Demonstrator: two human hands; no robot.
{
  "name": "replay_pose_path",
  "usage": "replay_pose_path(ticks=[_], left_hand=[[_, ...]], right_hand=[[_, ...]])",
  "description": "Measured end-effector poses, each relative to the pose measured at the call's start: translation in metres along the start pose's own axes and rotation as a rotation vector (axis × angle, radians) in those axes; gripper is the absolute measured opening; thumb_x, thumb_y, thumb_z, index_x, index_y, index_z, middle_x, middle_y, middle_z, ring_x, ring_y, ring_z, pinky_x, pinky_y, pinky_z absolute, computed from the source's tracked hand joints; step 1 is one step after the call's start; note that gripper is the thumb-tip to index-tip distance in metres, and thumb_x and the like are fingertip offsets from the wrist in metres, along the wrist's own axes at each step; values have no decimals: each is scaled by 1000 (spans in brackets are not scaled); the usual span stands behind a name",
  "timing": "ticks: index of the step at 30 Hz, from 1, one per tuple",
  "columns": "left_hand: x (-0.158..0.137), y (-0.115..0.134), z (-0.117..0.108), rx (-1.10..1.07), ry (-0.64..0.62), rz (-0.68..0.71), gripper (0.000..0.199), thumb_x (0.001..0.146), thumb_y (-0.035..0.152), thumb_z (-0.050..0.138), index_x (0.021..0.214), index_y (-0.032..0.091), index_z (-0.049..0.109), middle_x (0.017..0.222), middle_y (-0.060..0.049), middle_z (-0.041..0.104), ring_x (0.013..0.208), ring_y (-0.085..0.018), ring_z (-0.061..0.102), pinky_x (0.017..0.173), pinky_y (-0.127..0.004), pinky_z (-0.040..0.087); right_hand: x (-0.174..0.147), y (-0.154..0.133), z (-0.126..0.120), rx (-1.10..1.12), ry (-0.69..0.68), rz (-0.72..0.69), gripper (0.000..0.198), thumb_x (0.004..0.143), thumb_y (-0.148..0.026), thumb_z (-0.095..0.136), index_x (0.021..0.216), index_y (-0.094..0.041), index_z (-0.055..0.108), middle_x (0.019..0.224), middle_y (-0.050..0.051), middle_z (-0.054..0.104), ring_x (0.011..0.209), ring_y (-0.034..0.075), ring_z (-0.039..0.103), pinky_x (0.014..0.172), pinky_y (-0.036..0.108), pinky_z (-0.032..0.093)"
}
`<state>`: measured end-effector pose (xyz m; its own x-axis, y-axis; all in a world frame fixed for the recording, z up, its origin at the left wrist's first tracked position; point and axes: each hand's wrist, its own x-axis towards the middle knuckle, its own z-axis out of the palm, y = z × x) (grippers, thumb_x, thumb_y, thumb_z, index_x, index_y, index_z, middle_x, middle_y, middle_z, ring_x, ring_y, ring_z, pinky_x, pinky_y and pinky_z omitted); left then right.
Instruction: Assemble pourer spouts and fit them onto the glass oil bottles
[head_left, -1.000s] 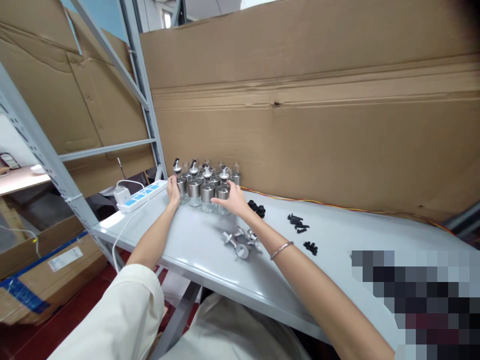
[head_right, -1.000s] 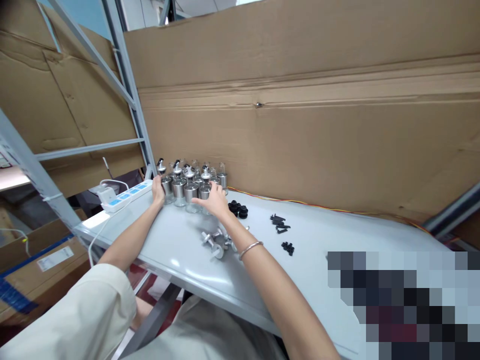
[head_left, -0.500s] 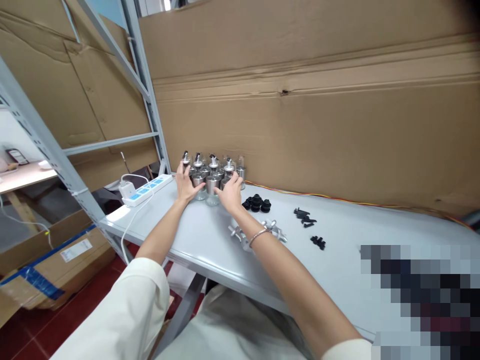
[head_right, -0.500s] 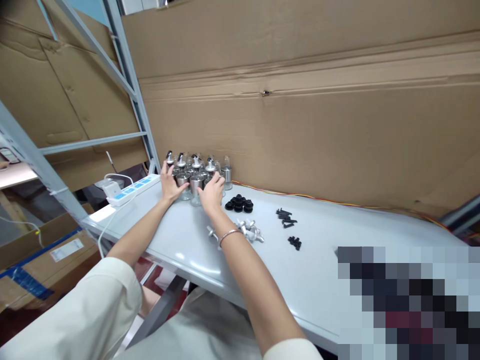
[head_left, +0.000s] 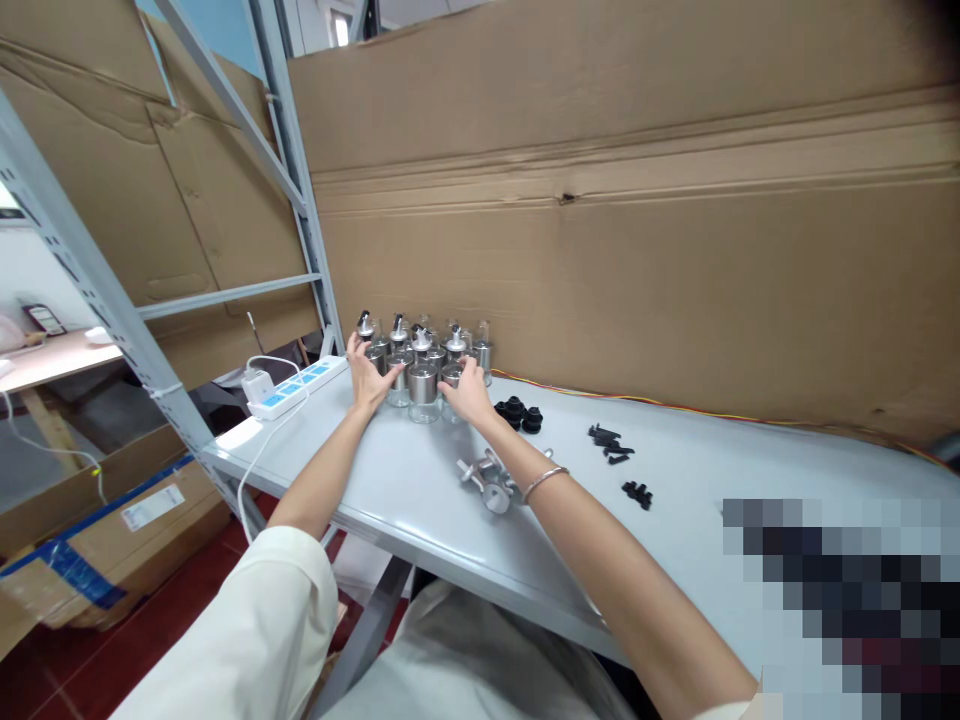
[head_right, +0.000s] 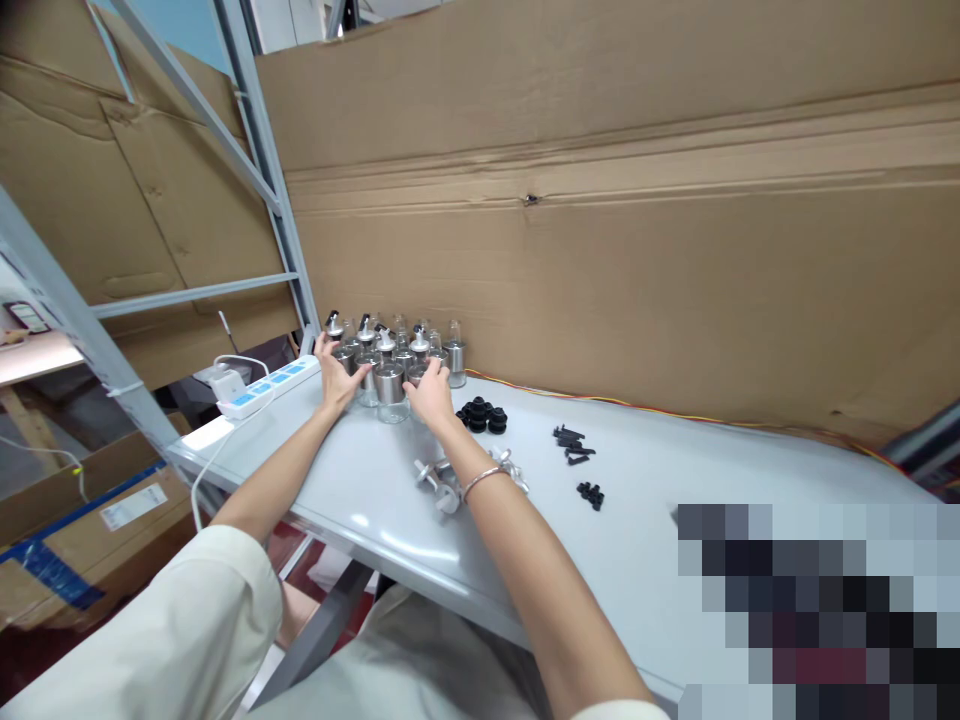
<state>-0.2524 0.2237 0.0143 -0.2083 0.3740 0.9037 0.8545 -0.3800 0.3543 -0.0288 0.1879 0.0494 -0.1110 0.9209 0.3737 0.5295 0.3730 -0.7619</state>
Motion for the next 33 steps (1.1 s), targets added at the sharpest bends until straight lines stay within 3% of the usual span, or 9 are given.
replay_pose_path(ticks=[4, 7, 12, 16, 20, 26, 29, 33], left_hand=[[1, 7, 0, 68, 31, 4, 77, 69, 69, 60, 119, 16, 36, 146, -25, 25, 141, -37, 18, 112, -56, 14], [4, 15, -1, 63, 34, 104, 78, 68, 73, 57, 119, 17, 37, 146, -25, 26, 142, -37, 16, 112, -58, 9], [6, 29, 5, 34, -143, 315, 81, 59, 76, 62, 115, 21, 44, 143, -21, 35, 140, -36, 24, 114, -56, 11], [-1, 33, 14, 26, -262, 381, 77, 59, 74, 65, 110, 20, 48, 136, -20, 43, 137, -37, 32, 113, -56, 13], [-5, 40, 18, 16, -282, 408, 73, 60, 74, 63, 108, 21, 48, 137, -18, 43, 136, -37, 33, 112, -57, 13], [-6, 78, 17, -165, -162, 432, 69, 69, 61, 66, 119, 24, 35, 142, -18, 34, 136, -33, 33, 109, -53, 27], [-7, 104, 18, -315, -177, 462, 76, 72, 52, 67, 128, 24, 24, 143, -19, 30, 136, -30, 32, 108, -50, 32], [-14, 129, 19, -453, -230, 321, 91, 71, 48, 70, 137, 20, 13, 143, -23, 29, 135, -30, 36, 108, -46, 35]], right_hand=[[0, -2, -5, 18, 6, -10, 64, 69, -30, 68, 124, -12, 38, 126, 21, 46, 121, 29, 49, 99, 41, 39], [1, -8, -11, 41, 63, -55, 65, 75, -33, 64, 129, -11, 35, 132, 22, 43, 125, 28, 45, 103, 39, 35], [12, -18, -23, 73, 96, -167, 49, 89, -28, 46, 134, -12, 35, 135, 16, 49, 124, 21, 47, 104, 34, 34], [19, -20, -26, 52, 70, -190, 43, 88, -23, 47, 129, -11, 43, 130, 16, 56, 120, 21, 52, 101, 33, 37], [22, -18, -28, 14, 61, -188, 36, 88, -23, 48, 123, -11, 49, 123, 15, 62, 113, 21, 57, 97, 33, 40], [20, -21, -32, -69, 44, -179, 36, 87, -35, 53, 116, -13, 50, 107, 13, 68, 97, 21, 64, 83, 31, 47], [14, -28, -36, -145, 38, -196, 36, 86, -38, 53, 112, -14, 52, 110, 14, 67, 99, 23, 63, 82, 31, 47], [5, -41, -45, -277, 9, -201, 31, 83, -40, 53, 102, -15, 60, 107, 17, 68, 102, 30, 63, 83, 36, 47]])
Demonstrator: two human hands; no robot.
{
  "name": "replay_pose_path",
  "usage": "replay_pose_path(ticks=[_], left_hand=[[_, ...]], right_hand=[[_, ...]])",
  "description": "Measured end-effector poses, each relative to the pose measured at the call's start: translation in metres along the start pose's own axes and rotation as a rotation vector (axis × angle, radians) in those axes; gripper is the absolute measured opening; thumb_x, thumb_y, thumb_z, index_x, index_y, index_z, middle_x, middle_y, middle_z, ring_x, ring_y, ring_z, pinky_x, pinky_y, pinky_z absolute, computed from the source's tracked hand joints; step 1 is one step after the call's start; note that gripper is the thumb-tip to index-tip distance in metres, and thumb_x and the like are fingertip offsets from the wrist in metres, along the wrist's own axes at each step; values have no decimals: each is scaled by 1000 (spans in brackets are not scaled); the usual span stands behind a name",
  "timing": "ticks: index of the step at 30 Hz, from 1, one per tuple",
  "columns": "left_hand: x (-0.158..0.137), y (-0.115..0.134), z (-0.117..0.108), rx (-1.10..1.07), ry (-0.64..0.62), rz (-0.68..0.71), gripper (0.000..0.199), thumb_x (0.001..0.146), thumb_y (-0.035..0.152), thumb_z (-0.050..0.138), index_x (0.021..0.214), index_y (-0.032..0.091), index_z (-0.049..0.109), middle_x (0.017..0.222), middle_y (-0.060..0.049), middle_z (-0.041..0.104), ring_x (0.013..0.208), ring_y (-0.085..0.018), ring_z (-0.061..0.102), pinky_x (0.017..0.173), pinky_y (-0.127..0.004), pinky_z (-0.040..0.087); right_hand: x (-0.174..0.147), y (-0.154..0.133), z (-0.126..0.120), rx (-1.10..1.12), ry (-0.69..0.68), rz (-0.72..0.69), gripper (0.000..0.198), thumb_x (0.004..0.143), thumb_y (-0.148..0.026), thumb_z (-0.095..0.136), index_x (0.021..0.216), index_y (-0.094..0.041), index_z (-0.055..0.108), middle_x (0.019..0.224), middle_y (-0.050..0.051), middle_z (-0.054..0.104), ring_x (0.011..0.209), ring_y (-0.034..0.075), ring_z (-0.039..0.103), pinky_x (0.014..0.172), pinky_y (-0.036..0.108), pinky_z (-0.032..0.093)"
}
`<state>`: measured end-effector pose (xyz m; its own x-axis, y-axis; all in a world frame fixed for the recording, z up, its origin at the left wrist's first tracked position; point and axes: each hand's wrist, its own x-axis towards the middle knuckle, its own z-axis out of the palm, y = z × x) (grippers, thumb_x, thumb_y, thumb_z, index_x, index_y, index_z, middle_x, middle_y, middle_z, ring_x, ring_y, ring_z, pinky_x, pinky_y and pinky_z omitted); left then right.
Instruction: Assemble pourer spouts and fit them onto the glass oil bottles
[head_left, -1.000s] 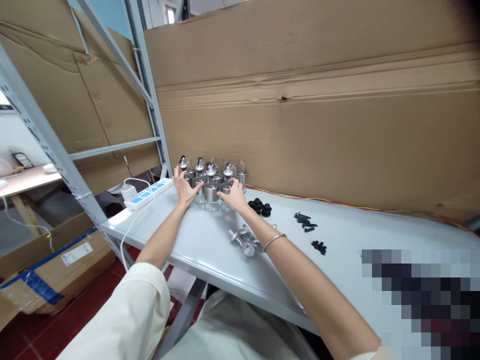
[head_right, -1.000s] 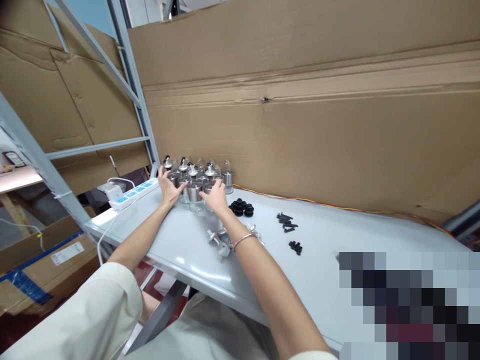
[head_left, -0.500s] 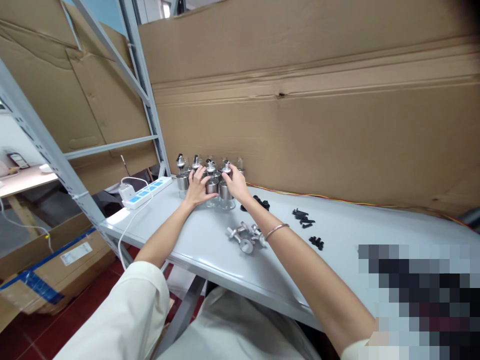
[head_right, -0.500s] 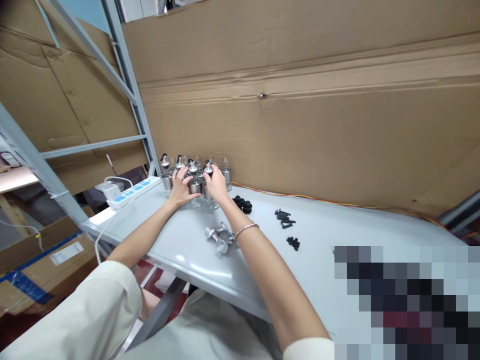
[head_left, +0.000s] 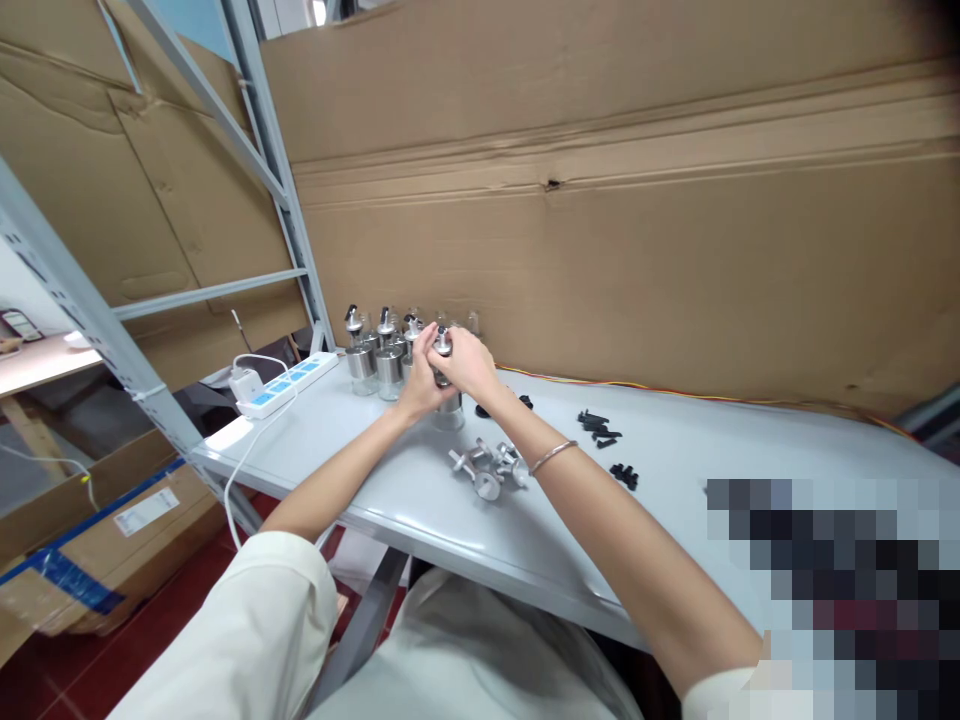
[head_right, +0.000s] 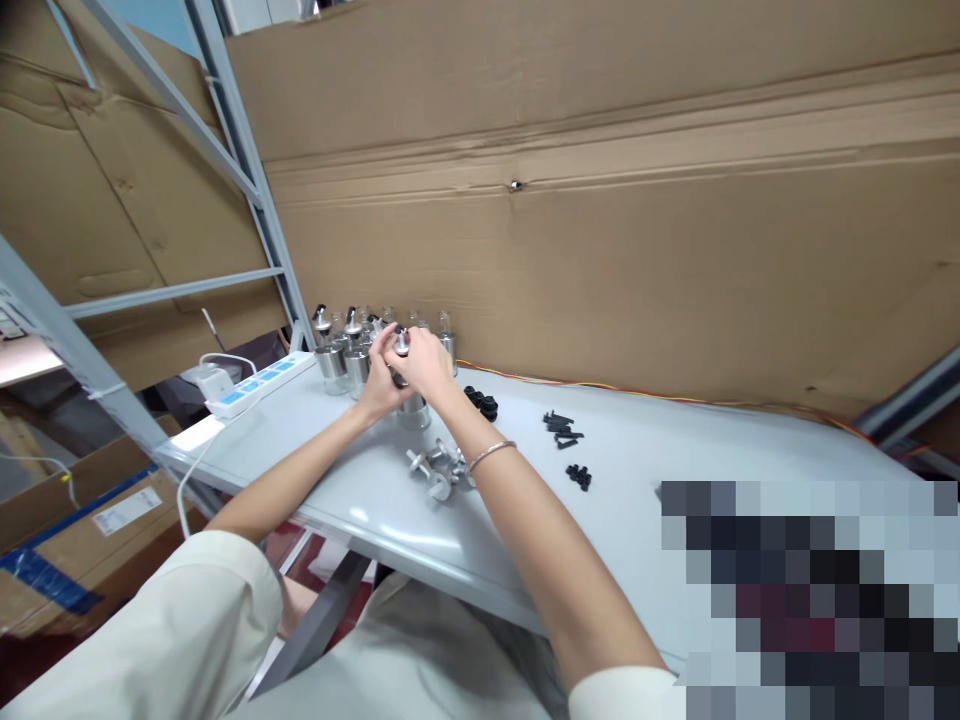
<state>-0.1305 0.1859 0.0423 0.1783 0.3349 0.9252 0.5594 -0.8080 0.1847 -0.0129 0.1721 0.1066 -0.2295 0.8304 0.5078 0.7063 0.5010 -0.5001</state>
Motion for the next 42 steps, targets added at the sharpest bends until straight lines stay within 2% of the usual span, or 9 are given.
replay_pose_path(ticks=[3, 7, 12, 23, 26, 29, 35, 39, 42], left_hand=[[-2, 11, 6, -77, 58, -164, 96, 69, 43, 73, 139, 19, 10, 140, -23, 35, 126, -28, 47, 103, -42, 41], [-4, 18, 9, -173, 29, -349, 100, 65, 37, 76, 140, 19, 11, 119, -17, 55, 98, -23, 63, 86, -37, 51], [-2, 16, 12, -185, 6, -471, 86, 66, 34, 74, 135, 17, 26, 86, -5, 64, 69, -17, 63, 69, -32, 52], [3, 33, 6, -101, 12, -346, 68, 67, 31, 72, 126, 22, 39, 102, -8, 65, 82, -21, 66, 74, -33, 53], [17, 63, -4, -75, 70, -235, 67, 70, 37, 71, 126, 22, 38, 118, -11, 60, 98, -24, 64, 83, -35, 52], [33, 115, -14, -161, 117, -122, 68, 72, 40, 70, 127, 23, 34, 121, -10, 57, 100, -23, 64, 83, -35, 53], [37, 213, -23, -550, -284, -107, 64, 74, 27, 69, 128, 26, 36, 119, -9, 56, 91, -21, 65, 78, -36, 57], [32, 223, -5, -840, -538, -282, 71, 69, 20, 70, 129, 24, 32, 99, -6, 61, 84, -19, 64, 76, -34, 55], [29, 213, 13, -884, -643, -368, 50, 65, 19, 68, 108, 18, 44, 92, -5, 59, 79, -18, 60, 70, -31, 52]], right_hand=[[-2, -6, -6, -78, -57, 27, 33, 83, -44, 50, 94, -16, 63, 92, 17, 71, 90, 34, 67, 75, 39, 49], [-4, -8, -7, -160, -64, 33, 40, 87, -47, 46, 101, -13, 62, 95, 20, 71, 93, 34, 67, 76, 39, 48], [-11, -7, -6, -212, -55, 8, 49, 94, -51, 35, 108, -9, 56, 97, 23, 70, 93, 34, 67, 78, 38, 46], [-24, -5, -17, -261, -6, -50, 46, 96, -50, 30, 106, -12, 54, 87, 15, 73, 82, 28, 69, 66, 28, 42], [-40, -18, -46, -303, 61, -149, 49, 94, -54, 31, 106, -12, 53, 79, 12, 72, 75, 25, 68, 60, 25, 38], [-71, -32, -91, -316, 178, -253, 55, 91, -61, 27, 99, -15, 56, 65, 7, 67, 63, 20, 65, 54, 25, 34], [-150, -35, -159, -358, 352, -339, 50, 94, -54, 24, 82, -20, 59, 47, 0, 52, 41, 14, 45, 46, 27, 23], [-173, -19, -162, -322, 338, -296, 43, 93, -48, 34, 65, -21, 53, 44, -2, 43, 40, 13, 34, 47, 28, 23], [-176, -4, -153, -213, 265, -201, 38, 89, -44, 43, 58, -22, 42, 49, -2, 43, 48, 13, 36, 52, 27, 27]])
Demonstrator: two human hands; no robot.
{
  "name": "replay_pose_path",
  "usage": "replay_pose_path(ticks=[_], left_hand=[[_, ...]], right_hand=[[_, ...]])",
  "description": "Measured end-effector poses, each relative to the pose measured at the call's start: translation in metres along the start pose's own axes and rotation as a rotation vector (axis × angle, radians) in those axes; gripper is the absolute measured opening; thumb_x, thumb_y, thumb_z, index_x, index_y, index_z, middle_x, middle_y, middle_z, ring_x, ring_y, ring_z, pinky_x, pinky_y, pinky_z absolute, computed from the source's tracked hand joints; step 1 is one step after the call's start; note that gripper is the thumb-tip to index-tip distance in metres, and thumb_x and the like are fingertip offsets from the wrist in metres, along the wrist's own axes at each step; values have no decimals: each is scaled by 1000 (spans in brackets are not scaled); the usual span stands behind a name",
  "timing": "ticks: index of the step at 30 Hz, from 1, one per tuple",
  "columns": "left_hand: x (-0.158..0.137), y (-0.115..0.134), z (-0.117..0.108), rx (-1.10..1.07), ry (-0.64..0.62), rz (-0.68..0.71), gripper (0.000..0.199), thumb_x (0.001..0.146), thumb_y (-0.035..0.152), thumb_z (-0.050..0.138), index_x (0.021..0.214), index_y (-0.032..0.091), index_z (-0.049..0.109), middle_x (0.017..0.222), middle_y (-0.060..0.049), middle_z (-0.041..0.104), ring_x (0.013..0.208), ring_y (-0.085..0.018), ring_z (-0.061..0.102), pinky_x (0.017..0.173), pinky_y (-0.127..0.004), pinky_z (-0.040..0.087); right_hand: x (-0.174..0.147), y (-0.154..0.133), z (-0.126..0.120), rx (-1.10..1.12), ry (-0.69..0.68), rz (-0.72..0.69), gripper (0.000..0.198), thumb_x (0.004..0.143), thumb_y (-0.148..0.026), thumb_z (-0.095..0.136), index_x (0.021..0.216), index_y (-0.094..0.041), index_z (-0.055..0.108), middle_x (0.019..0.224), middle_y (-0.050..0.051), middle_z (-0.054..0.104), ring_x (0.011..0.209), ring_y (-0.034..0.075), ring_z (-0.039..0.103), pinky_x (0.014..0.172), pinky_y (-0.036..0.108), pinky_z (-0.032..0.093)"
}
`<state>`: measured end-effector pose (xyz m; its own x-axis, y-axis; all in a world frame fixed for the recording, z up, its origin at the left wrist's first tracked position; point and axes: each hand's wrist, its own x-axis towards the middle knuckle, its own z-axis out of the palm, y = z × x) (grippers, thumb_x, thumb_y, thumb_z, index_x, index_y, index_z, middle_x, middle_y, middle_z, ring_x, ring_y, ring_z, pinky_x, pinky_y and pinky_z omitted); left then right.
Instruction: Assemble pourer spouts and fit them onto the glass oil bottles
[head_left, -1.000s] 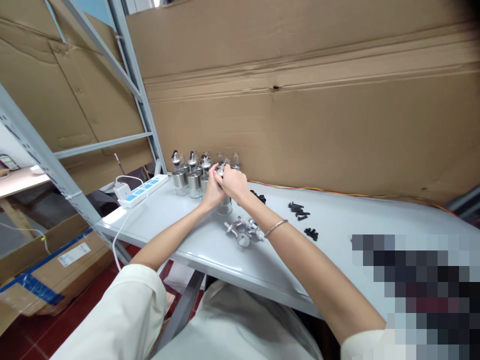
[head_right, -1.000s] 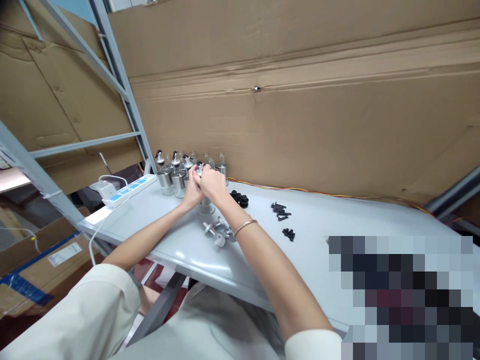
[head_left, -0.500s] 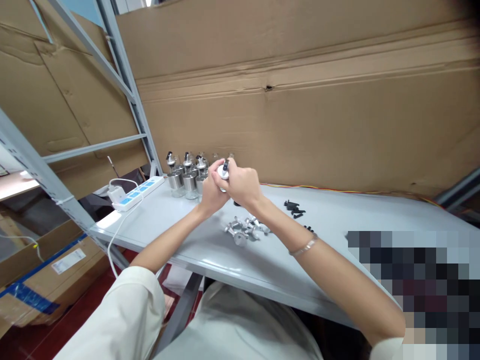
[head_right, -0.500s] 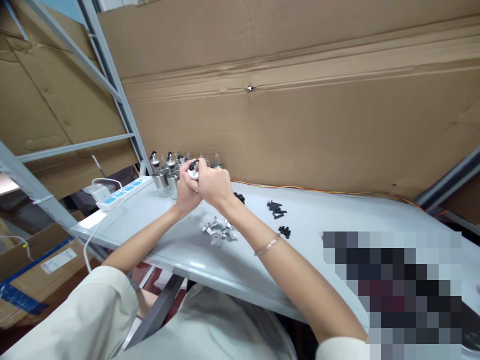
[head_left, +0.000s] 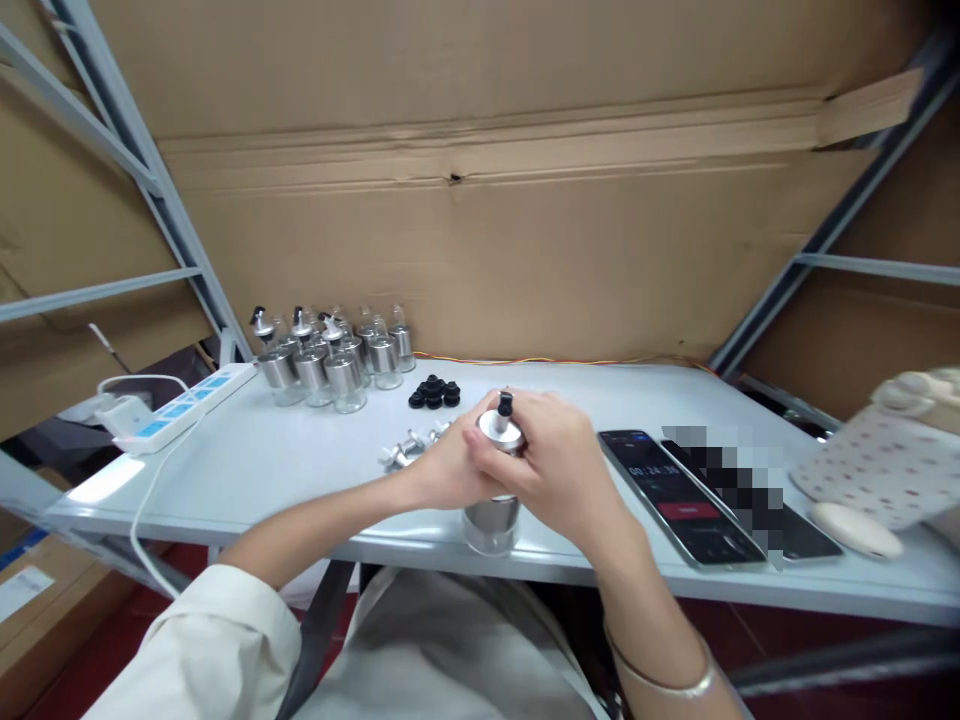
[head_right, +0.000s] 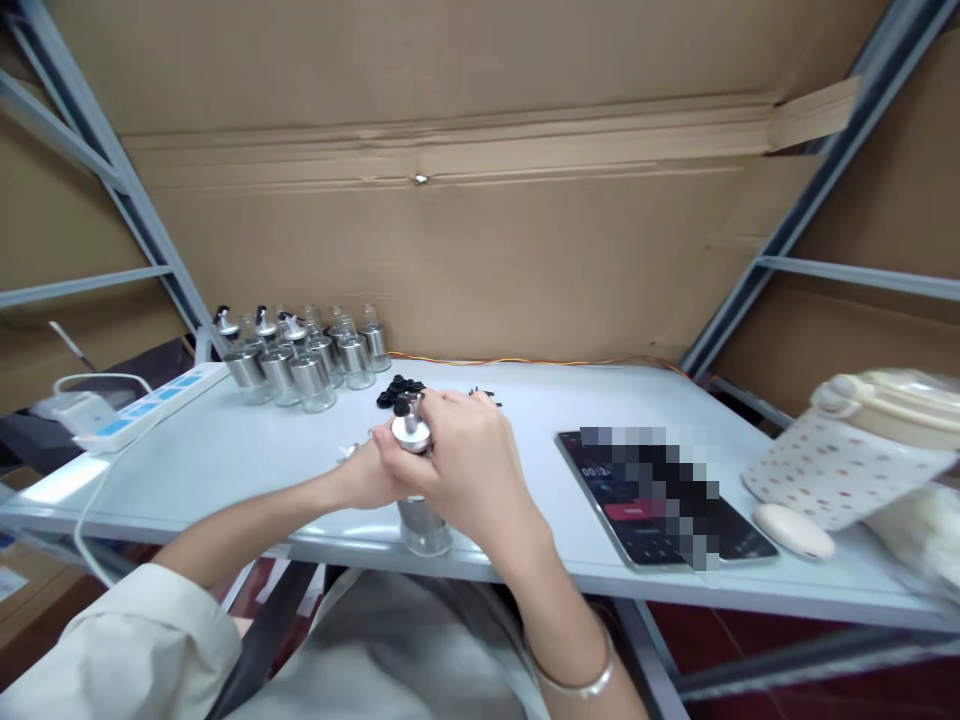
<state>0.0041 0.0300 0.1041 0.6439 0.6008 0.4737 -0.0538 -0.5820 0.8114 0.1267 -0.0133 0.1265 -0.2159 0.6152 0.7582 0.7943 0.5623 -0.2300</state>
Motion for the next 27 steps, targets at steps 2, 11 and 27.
replay_pose_path(ticks=[2, 11, 27], left_hand=[[6, -13, 0, -19, -5, -19, 33, 64, 18, 64, 92, 18, 46, 86, -3, 56, 74, -16, 56, 65, -28, 50], [12, -40, 3, -201, -70, -197, 45, 63, 33, 72, 97, 19, 46, 84, -1, 56, 82, -17, 58, 73, -25, 48], [7, -68, -4, -638, -345, -358, 36, 55, 30, 83, 78, 15, 61, 71, -2, 67, 72, -18, 65, 70, -31, 51]], right_hand=[[-4, 7, 9, 67, -25, 68, 36, 87, -41, 48, 59, -22, 36, 56, -2, 44, 55, 14, 39, 55, 27, 30], [-13, 2, 36, 385, 106, 475, 26, 77, -37, 56, 65, -23, 37, 60, -3, 46, 59, 14, 42, 56, 26, 35], [-1, 30, 32, 1221, -361, 484, 27, 65, -32, 74, 66, -19, 50, 49, -7, 54, 42, 7, 46, 41, 18, 34]])
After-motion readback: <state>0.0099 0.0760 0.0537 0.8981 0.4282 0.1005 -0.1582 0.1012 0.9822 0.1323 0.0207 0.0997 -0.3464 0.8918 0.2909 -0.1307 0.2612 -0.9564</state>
